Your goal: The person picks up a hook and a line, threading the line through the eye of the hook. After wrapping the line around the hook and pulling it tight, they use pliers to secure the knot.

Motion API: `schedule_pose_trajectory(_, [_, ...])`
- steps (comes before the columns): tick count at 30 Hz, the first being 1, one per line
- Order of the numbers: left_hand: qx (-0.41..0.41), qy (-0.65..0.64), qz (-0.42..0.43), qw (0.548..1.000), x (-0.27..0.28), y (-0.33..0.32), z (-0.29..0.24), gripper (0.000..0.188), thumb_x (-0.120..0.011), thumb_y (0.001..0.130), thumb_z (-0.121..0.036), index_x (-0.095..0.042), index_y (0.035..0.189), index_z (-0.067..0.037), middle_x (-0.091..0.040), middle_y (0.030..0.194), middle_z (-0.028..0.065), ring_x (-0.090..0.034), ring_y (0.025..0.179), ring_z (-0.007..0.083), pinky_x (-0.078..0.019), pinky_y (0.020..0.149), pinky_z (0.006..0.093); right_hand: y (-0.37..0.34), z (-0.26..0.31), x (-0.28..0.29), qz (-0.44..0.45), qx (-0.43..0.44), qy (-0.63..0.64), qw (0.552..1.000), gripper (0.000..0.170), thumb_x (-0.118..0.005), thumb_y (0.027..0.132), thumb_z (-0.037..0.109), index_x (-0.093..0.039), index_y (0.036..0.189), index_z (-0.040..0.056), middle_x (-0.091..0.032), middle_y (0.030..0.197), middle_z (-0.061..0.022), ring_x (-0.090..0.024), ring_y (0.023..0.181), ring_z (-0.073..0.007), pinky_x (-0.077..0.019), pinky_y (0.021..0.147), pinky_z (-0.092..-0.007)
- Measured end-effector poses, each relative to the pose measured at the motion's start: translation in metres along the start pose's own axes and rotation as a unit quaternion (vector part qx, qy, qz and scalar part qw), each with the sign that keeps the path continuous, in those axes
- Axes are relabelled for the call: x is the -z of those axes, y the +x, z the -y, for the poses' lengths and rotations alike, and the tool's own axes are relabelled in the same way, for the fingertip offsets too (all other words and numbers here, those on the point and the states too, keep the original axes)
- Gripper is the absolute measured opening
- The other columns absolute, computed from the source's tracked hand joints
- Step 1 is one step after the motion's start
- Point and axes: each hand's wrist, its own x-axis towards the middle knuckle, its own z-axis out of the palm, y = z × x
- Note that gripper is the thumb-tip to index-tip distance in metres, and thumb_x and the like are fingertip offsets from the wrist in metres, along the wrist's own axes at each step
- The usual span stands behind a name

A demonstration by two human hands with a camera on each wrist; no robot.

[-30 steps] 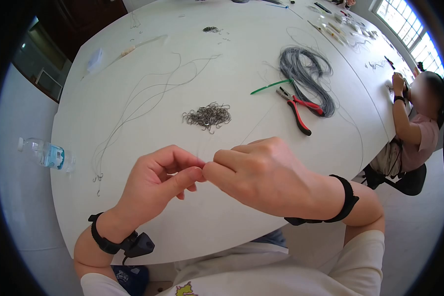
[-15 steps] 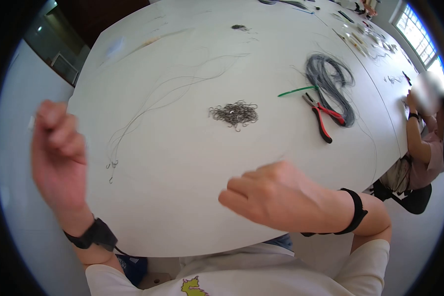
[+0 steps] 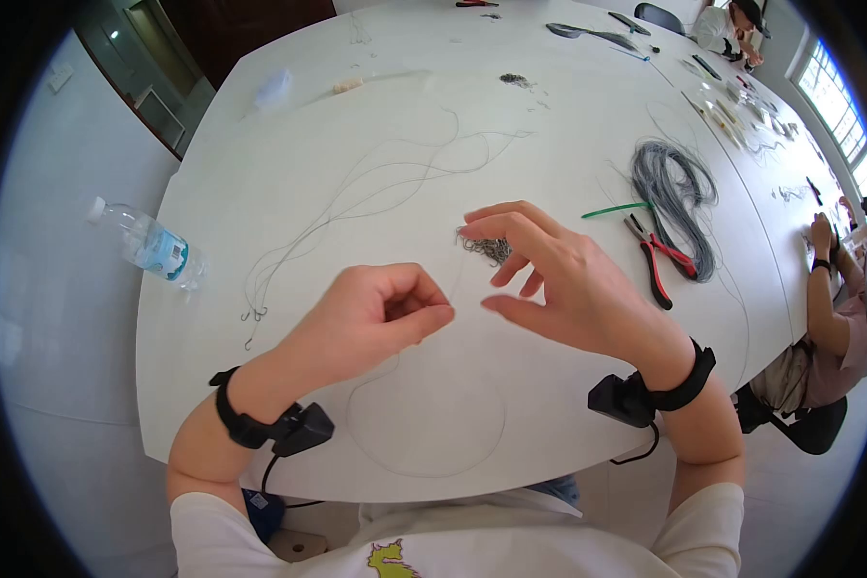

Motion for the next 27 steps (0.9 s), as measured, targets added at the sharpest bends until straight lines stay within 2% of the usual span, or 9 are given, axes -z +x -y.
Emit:
schedule_pose_trajectory(2, [0.001,0.001,0.003,1.0,-0.004,0.01,0.004,0.01,-0.069,0.094,-0.012,-0.067,0.093,-0.002,-0.063,0.079,-0.004,-0.053,0.067,0.0015,-0.0424,0.059,0.0189,0.001,0.003,0.001,0.037,-0.005,0.073,0.997,0.048,-0.075,0.081,0.006,-0.056,0.125,0.007,-0.06,0.124,-0.0121,-0.071,0.082,-0.0215,-0.0584,0.068,-0.0309])
schedule_pose_trajectory(6, [-0.001,0.017,0.001,1.0,-0.006,0.023,0.008,0.01,-0.069,0.095,-0.013,-0.066,0.093,-0.003,-0.062,0.079,-0.0049,-0.051,0.069,0.0008,-0.0421,0.062,0.0192,0.001,-0.007,-0.001,0.029,-0.001,0.071,0.997,0.047,-0.075,0.081,0.005,-0.057,0.124,0.0064,-0.062,0.123,-0.0127,-0.071,0.081,-0.0211,-0.059,0.069,-0.0302])
schedule_pose_trajectory(11, [-0.006,0.012,-0.001,1.0,-0.005,0.026,0.014,0.01,-0.069,0.095,-0.013,-0.066,0.094,-0.003,-0.062,0.079,-0.0057,-0.052,0.068,0.0002,-0.0421,0.061,0.0185,-0.004,-0.025,0.003,0.044,-0.041,0.056,0.997,0.01,-0.071,0.085,0.006,-0.067,0.093,0.0027,-0.069,0.084,-0.0092,-0.068,0.071,-0.0212,-0.0531,0.061,-0.0315])
schedule_pose_trajectory(16, [0.04,-0.02,0.024,0.999,-0.002,0.027,0.016,0.009,-0.068,0.095,-0.012,-0.067,0.099,-0.004,-0.065,0.089,-0.0021,-0.059,0.079,0.0051,-0.0477,0.073,0.0215,-0.01,-0.022,0.008,0.023,-0.062,0.036,0.997,0.005,-0.072,0.085,0.006,-0.068,0.085,0.0028,-0.068,0.076,-0.0056,-0.064,0.065,-0.0161,-0.0505,0.055,-0.0275])
schedule_pose_trajectory(18, [-0.195,0.209,-0.031,0.958,-0.006,0.027,0.018,0.014,-0.067,0.094,-0.011,-0.068,0.107,-0.005,-0.067,0.107,0.0031,-0.06,0.099,0.0129,-0.0473,0.092,0.0282,-0.012,-0.023,0.006,0.019,-0.059,0.022,0.998,0.005,-0.071,0.086,0.007,-0.068,0.085,0.0033,-0.067,0.076,-0.0056,-0.063,0.064,-0.0159,-0.0486,0.054,-0.0277])
schedule_pose_trajectory(21, [-0.178,0.14,-0.071,0.971,-0.02,0.026,0.015,0.02,-0.067,0.093,-0.01,-0.069,0.112,-0.005,-0.063,0.122,0.0069,-0.056,0.115,0.0183,-0.0402,0.106,0.0332,-0.013,-0.022,-0.004,0.015,-0.055,0.0,0.998,0.004,-0.071,0.086,0.007,-0.068,0.085,0.004,-0.066,0.074,-0.0059,-0.062,0.062,-0.0156,-0.0474,0.053,-0.0279])
schedule_pose_trajectory(23, [-0.17,0.117,-0.059,0.977,-0.026,0.029,0.016,0.02,-0.067,0.094,-0.01,-0.069,0.113,-0.005,-0.065,0.116,0.005,-0.057,0.109,0.0159,-0.0425,0.101,0.0313,-0.013,-0.02,-0.01,-0.02,-0.066,0.013,0.998,0.006,-0.07,0.084,0.011,-0.066,0.083,0.0065,-0.068,0.072,-0.0053,-0.065,0.061,-0.0237,-0.0494,0.056,-0.0341])
schedule_pose_trajectory(25, [-0.164,0.095,-0.046,0.981,-0.028,0.033,0.019,0.02,-0.066,0.094,-0.01,-0.069,0.113,-0.004,-0.066,0.11,0.003,-0.058,0.104,0.0135,-0.0448,0.097,0.0295,-0.013,-0.021,-0.015,-0.026,-0.072,0.014,0.997,0.006,-0.07,0.084,0.012,-0.066,0.083,0.0067,-0.068,0.072,-0.0053,-0.065,0.061,-0.0238,-0.0494,0.056,-0.0341])
schedule_pose_trajectory(27, [-0.09,0.054,-0.028,0.994,-0.027,0.037,0.02,0.018,-0.066,0.096,-0.012,-0.069,0.111,-0.004,-0.064,0.091,-0.0029,-0.054,0.083,0.0052,-0.0454,0.077,0.0223,-0.013,-0.02,-0.017,-0.036,-0.081,0.012,0.996,0.007,-0.07,0.084,0.012,-0.066,0.083,0.007,-0.068,0.072,-0.0053,-0.065,0.06,-0.0239,-0.0493,0.055,-0.0342])
